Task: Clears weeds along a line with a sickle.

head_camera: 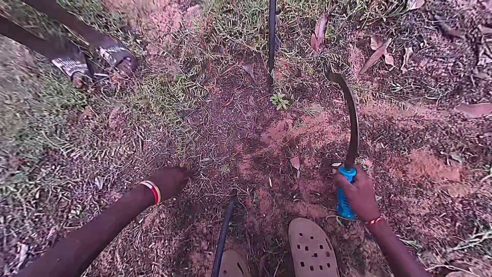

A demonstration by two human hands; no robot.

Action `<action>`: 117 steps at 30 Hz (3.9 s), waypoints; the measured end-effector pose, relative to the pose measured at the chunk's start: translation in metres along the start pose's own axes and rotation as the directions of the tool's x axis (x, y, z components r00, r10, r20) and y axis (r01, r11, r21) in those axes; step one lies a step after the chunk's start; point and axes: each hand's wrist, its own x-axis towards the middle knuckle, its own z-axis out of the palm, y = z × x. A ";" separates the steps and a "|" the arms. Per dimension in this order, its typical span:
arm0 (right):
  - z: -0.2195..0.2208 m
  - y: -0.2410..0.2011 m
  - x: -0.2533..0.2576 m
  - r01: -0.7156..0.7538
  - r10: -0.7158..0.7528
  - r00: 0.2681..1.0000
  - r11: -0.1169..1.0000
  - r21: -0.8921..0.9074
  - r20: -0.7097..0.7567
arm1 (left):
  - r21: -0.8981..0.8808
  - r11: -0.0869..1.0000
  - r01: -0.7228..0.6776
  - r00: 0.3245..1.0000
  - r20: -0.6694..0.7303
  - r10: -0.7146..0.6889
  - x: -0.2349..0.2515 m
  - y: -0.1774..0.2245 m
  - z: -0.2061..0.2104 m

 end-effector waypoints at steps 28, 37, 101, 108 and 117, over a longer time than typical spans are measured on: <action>0.074 -0.088 0.062 0.113 -0.162 0.924 0.981 0.158 0.346 | -0.846 0.186 -0.499 0.571 -0.483 -0.664 0.146 0.098 -0.194; 0.141 -0.133 0.148 -0.063 0.077 0.933 0.997 -0.050 0.353 | -0.819 0.502 -0.277 0.473 -0.571 -0.671 0.066 0.067 -0.221; 0.043 -0.037 0.099 -0.249 0.279 0.950 0.949 -0.194 0.143 | -0.840 0.493 -0.228 0.487 -0.537 -0.689 0.100 0.222 0.012; 0.063 -0.081 0.073 0.220 -0.241 0.969 0.943 -0.252 -0.057 | -0.772 0.618 -0.150 0.329 -0.628 -0.705 0.115 0.232 0.019; 0.121 -0.113 0.105 0.058 -0.049 0.998 0.925 -0.376 0.032 | -0.772 0.635 -0.039 0.382 -0.599 -0.704 0.114 0.236 0.014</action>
